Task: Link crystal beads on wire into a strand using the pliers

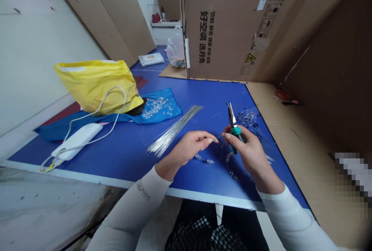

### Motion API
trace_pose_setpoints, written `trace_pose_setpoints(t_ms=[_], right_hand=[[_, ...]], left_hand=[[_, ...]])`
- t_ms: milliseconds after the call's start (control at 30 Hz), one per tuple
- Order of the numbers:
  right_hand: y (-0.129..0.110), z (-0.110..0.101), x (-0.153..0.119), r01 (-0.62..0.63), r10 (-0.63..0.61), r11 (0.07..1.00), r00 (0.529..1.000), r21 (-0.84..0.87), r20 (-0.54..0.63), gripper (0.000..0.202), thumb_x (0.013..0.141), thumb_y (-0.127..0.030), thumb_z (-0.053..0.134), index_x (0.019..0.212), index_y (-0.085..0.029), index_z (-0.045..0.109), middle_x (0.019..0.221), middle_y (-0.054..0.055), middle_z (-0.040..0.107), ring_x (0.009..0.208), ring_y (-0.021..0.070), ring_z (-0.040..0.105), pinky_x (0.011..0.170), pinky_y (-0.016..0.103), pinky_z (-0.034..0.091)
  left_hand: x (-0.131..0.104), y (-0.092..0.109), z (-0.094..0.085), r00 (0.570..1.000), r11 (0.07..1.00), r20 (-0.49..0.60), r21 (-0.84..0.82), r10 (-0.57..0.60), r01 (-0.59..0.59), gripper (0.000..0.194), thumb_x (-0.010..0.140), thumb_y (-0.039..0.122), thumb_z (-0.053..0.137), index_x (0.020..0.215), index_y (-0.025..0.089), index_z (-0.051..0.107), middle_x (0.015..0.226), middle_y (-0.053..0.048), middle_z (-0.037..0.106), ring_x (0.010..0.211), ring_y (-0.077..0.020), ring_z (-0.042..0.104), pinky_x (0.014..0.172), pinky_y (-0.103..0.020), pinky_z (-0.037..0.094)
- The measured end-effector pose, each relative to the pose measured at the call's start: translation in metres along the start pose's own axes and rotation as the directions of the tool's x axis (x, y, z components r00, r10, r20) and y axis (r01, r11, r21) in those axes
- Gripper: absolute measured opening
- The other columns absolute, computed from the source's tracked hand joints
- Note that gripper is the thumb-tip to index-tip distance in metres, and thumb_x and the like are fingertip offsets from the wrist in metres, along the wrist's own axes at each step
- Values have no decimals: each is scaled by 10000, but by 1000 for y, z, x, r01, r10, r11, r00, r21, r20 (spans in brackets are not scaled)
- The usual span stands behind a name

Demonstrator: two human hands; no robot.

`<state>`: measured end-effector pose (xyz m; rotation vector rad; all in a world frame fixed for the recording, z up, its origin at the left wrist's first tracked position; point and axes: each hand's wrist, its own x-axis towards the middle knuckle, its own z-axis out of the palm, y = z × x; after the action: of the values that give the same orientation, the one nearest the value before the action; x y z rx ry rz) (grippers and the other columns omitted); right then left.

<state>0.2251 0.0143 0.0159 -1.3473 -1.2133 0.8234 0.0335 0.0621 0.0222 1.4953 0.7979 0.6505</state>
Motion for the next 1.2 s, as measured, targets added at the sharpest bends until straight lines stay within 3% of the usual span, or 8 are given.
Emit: trace_pose_setpoints(t_ms=[100, 167, 267, 367, 633, 767, 967, 1200], right_hand=[[3, -9, -6, 100, -120, 973, 989, -206, -85, 308, 817, -441, 664, 1006, -199, 642, 912, 52, 692, 802, 199, 624, 746, 348, 485], [5, -16, -13, 183, -227, 913, 971, -365, -81, 295, 845, -414, 638, 1049, -202, 613, 910, 51, 685, 784, 195, 623, 737, 343, 483], [9, -25, -25, 338, -353, 769, 932, -543, 80, 241, 882, -344, 600, 1083, -212, 576, 947, 56, 662, 828, 200, 620, 760, 339, 479], [13, -30, -34, 424, -372, 631, 900, -649, 226, 233, 897, -309, 581, 1102, -202, 555, 975, 74, 644, 879, 220, 610, 774, 347, 481], [14, -26, -34, 478, -467, 377, 837, -793, 283, 326, 871, -280, 585, 1157, -127, 549, 998, 134, 634, 916, 284, 584, 801, 411, 490], [13, -25, -33, 485, -480, 348, 827, -802, 292, 319, 882, -288, 569, 1156, -124, 552, 984, 136, 638, 900, 284, 586, 792, 415, 494], [11, -27, -32, 492, -441, 405, 844, -771, 307, 299, 894, -292, 549, 1160, -156, 551, 999, 130, 644, 920, 280, 591, 805, 421, 493], [12, -30, -31, 505, -424, 403, 842, -763, 333, 303, 878, -267, 552, 1163, -166, 550, 993, 130, 647, 921, 288, 591, 790, 422, 489]], left_hand=[[1, -1, -3, 999, 999, -47, -36, -18, 16, 235, 877, 336, 584, 953, 162, 722, 582, 46, 413, 531, -87, 340, 488, -224, 237], [2, 0, -4, 997, 998, -74, -57, -19, 15, 240, 878, 347, 585, 956, 165, 720, 586, 44, 411, 532, -88, 339, 483, -226, 226], [2, 2, -4, 992, 995, -122, -103, -20, 8, 245, 874, 362, 591, 950, 164, 714, 583, 47, 396, 524, -87, 327, 475, -228, 212], [2, 3, -3, 983, 993, -181, -115, -6, -15, 243, 870, 360, 596, 949, 161, 711, 569, 51, 382, 518, -88, 318, 470, -230, 208], [1, -1, -1, 970, 996, -227, 4, 90, -91, 251, 887, 364, 576, 964, 166, 711, 592, 47, 406, 524, -84, 319, 469, -221, 233], [0, 0, -2, 966, 991, -229, 79, 121, -106, 268, 886, 381, 574, 962, 162, 709, 584, 43, 454, 525, -89, 345, 484, -221, 266], [-1, 3, -3, 963, 979, -218, 164, 157, -123, 266, 899, 377, 561, 976, 173, 713, 662, 6, 574, 586, -108, 428, 513, -226, 308], [-3, 4, -3, 965, 975, -210, 184, 159, -121, 268, 898, 381, 559, 972, 176, 714, 640, 14, 552, 572, -109, 409, 506, -229, 293]])
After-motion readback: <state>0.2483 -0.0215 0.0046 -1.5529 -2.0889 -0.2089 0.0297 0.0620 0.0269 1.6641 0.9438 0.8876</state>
